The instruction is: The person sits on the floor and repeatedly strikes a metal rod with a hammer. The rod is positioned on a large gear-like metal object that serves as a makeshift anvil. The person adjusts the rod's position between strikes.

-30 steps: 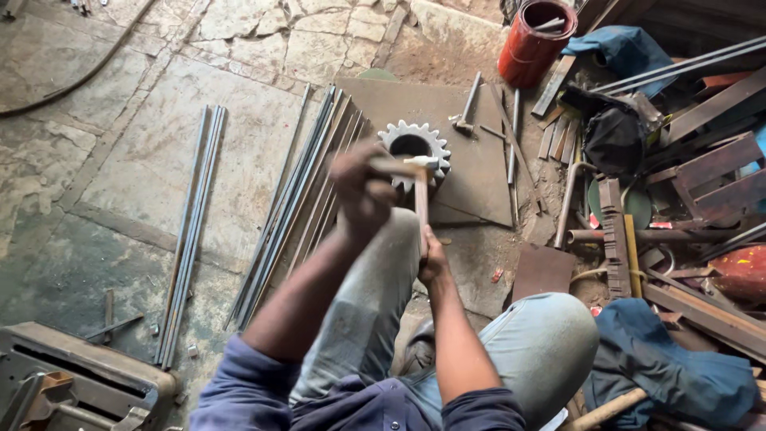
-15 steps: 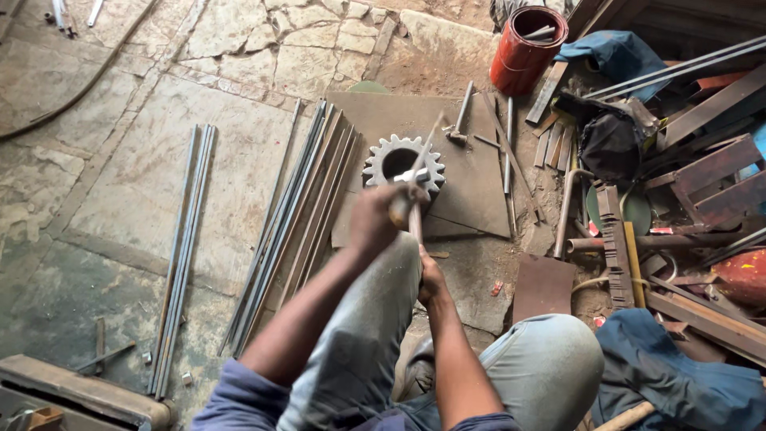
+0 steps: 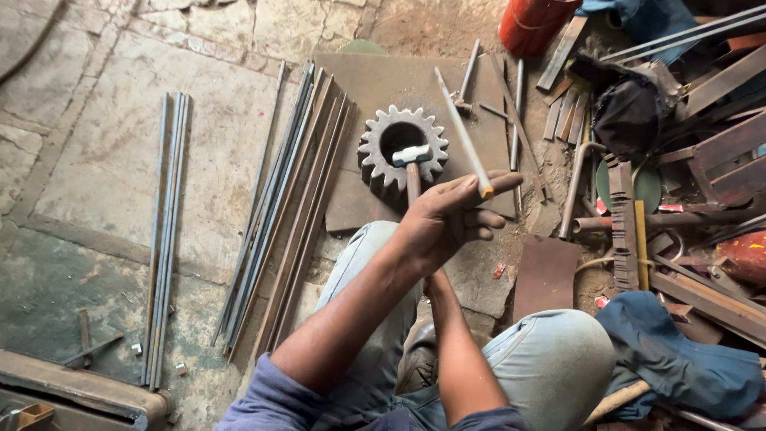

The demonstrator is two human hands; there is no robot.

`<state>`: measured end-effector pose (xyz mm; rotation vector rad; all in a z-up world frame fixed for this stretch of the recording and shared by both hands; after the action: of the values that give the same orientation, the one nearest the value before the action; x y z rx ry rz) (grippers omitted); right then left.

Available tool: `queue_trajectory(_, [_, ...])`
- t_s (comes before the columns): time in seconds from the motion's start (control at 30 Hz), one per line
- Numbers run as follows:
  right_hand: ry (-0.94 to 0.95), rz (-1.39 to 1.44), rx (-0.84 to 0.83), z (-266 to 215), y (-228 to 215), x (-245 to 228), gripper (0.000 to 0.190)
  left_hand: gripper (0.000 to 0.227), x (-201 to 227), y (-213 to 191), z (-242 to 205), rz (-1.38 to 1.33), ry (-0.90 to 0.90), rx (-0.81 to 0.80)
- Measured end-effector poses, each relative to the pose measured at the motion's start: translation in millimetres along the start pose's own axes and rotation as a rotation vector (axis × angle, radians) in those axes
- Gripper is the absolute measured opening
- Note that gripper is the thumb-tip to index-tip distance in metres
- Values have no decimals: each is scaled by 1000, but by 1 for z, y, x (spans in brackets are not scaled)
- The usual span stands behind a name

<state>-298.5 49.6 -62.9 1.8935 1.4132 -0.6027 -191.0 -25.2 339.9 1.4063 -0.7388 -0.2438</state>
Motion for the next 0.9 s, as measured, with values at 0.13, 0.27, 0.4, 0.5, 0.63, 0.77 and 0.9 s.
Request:
queue_trajectory(0.13, [232, 1608, -175, -9, 14, -6, 61, 40, -9, -1, 10, -27, 38, 20])
queue_trajectory(0.27, [280, 1798, -268, -23, 23, -17, 60, 43, -16, -6, 20, -71, 60, -32])
queue_trajectory(0.4, [150, 559, -267, -25, 6, -20, 57, 39, -15, -11, 25, -43, 67, -28])
queue_trajectory(0.5, [-2, 303, -123, -9, -7, -20, 54, 46, -3, -14, 19, 7, 54, -51])
queue_trajectory(0.63, [-107, 35, -15, -1, -5, -18, 43, 41, 33, -48, 13, 211, -57, 149])
queue_trajectory(0.77, [-171, -170, 61, -13, 5, -39, 33, 27, 73, -128, -25, 450, -172, 337])
queue_trajectory(0.9, [-220, -260, 139, -45, 20, -70, 32, 32, 92, -223, -89, 996, -331, 456])
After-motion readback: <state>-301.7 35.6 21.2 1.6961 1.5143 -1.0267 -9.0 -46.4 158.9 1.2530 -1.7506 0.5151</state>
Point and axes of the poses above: each hand's wrist, its own z-axis towards the middle knuckle, its own y-axis out of the palm, x = y × z, the point moved 4 cm from there along z, towards the middle knuckle, and after that the axes turned 2 degrees about y, right-handed, at the moved point
